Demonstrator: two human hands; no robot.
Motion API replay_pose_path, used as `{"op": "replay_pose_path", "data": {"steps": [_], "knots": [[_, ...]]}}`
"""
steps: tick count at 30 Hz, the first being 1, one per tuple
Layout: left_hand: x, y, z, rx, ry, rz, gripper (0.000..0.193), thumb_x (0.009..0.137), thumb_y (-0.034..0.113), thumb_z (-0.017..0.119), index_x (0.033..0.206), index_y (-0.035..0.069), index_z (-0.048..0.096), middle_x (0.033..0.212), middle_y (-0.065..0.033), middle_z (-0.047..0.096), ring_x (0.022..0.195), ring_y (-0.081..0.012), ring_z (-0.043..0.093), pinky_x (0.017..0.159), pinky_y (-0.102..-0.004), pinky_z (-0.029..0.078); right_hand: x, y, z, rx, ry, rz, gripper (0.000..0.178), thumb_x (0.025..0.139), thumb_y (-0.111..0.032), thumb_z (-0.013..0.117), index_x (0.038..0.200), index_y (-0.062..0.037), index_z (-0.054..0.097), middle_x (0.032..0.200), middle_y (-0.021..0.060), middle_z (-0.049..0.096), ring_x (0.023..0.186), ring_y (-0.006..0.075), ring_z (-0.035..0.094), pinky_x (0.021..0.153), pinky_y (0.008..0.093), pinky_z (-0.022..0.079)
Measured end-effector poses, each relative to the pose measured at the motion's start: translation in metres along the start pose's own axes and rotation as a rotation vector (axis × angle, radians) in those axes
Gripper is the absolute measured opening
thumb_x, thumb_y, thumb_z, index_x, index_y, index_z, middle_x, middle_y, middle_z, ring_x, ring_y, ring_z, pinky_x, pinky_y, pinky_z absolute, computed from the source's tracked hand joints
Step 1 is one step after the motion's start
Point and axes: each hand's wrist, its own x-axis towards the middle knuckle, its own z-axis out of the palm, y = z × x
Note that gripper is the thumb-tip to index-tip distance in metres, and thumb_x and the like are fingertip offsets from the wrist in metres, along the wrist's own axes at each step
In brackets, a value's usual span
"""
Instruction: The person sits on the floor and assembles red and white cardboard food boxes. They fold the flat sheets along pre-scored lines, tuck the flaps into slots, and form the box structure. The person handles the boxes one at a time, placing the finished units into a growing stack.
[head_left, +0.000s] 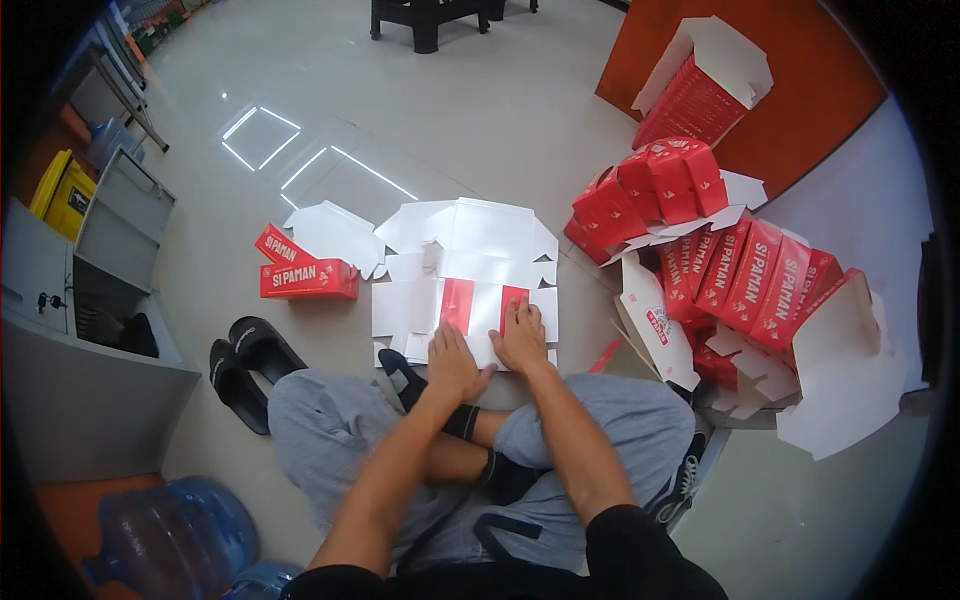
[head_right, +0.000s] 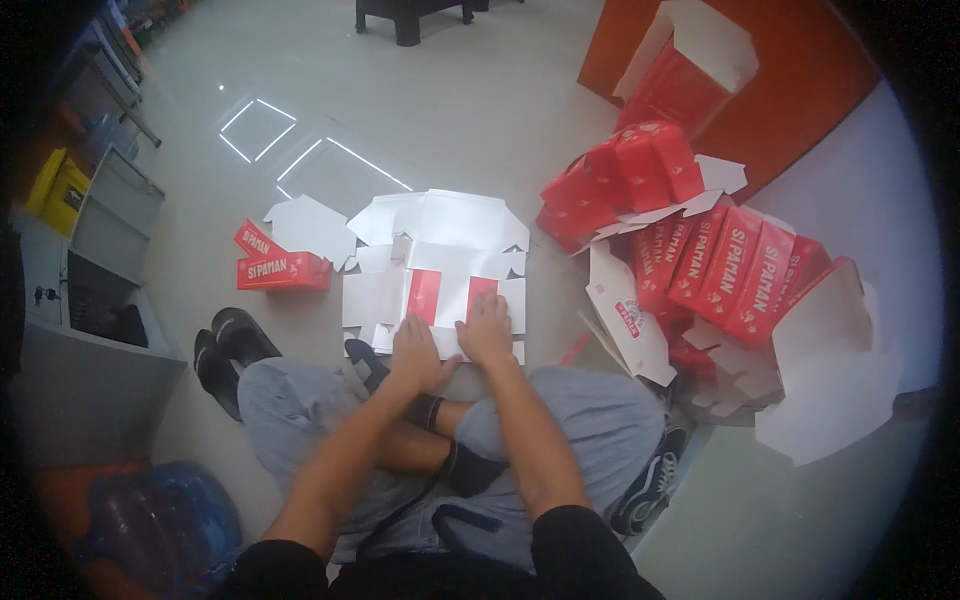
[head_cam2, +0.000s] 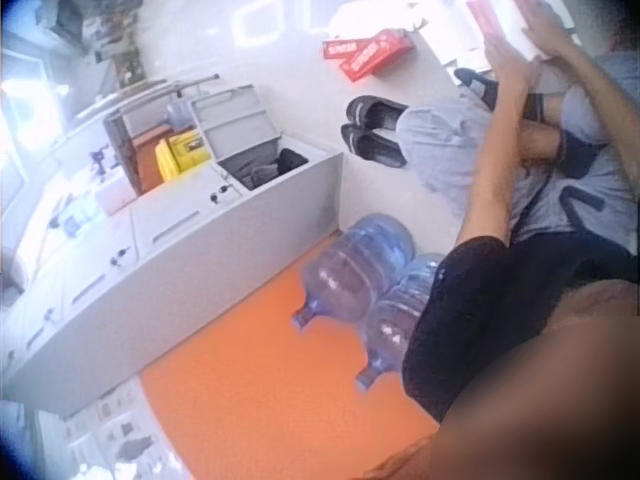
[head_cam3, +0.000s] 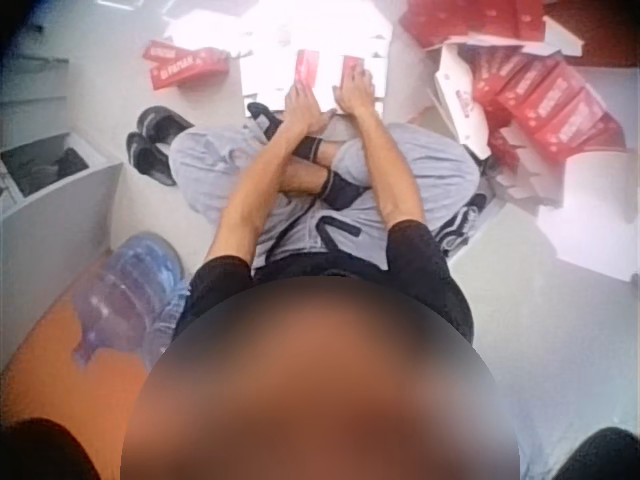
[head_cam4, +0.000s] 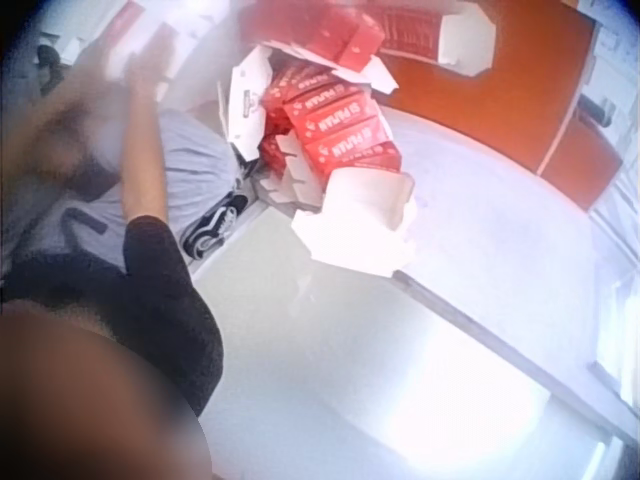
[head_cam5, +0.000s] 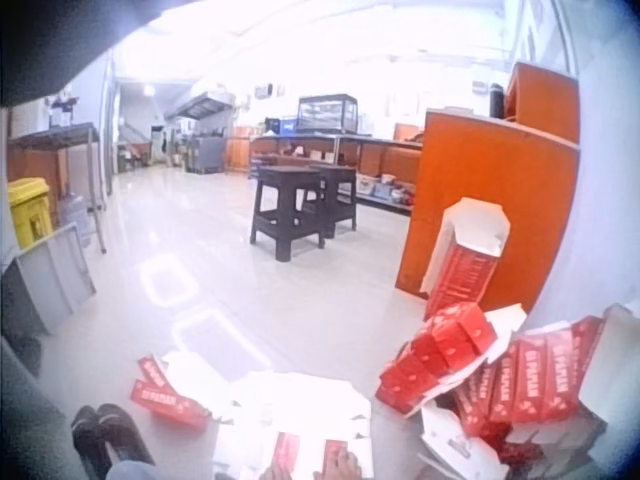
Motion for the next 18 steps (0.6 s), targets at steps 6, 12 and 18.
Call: {"op": "replay_pose_path", "data": {"steps": [6,12,18], "knots": [[-0.022,0.011,-0.025,0.018,-0.103,-0.07,0.08,0.088,0.048,0.068,0.14,-0.009,0.048,0.149,-0.0336,0.043,0.142,-0.0421,0.038,0.115,-0.0513,0.031,-0.006,-0.007,-0.008,0.158,0.207,0.024,0.052,0.085,-0.019,0.063,0.128,0.0086,0.052,0.131,0.0293,0.053,0.121,0.0455,0.049,0.103,0.0494,0.044],[0.009,0.019,-0.051,-0.871,0.216,-0.001,0.054,0.094,0.036,0.068,0.131,-0.004,0.06,0.129,-0.0237,0.064,0.115,-0.0343,0.065,0.091,-0.0414,0.053,-0.005,-0.006,-0.033,0.282,0.499,0.021,0.014,0.08,-0.003,0.058,0.092,0.0042,0.061,0.09,0.0218,0.066,0.087,0.0428,0.062,0.079,0.0506,0.051],[0.027,0.034,-0.089,-1.593,0.138,0.085,0.038,0.101,0.02,0.061,0.131,-0.003,0.059,0.112,-0.0148,0.071,0.096,-0.0194,0.07,0.081,-0.0307,0.058,-0.037,-0.049,-0.094,0.228,0.626,-0.387,0.03,0.08,-0.006,0.067,0.11,-0.0013,0.067,0.1,0.0138,0.068,0.094,0.0349,0.064,0.078,0.0442,0.051]]}}
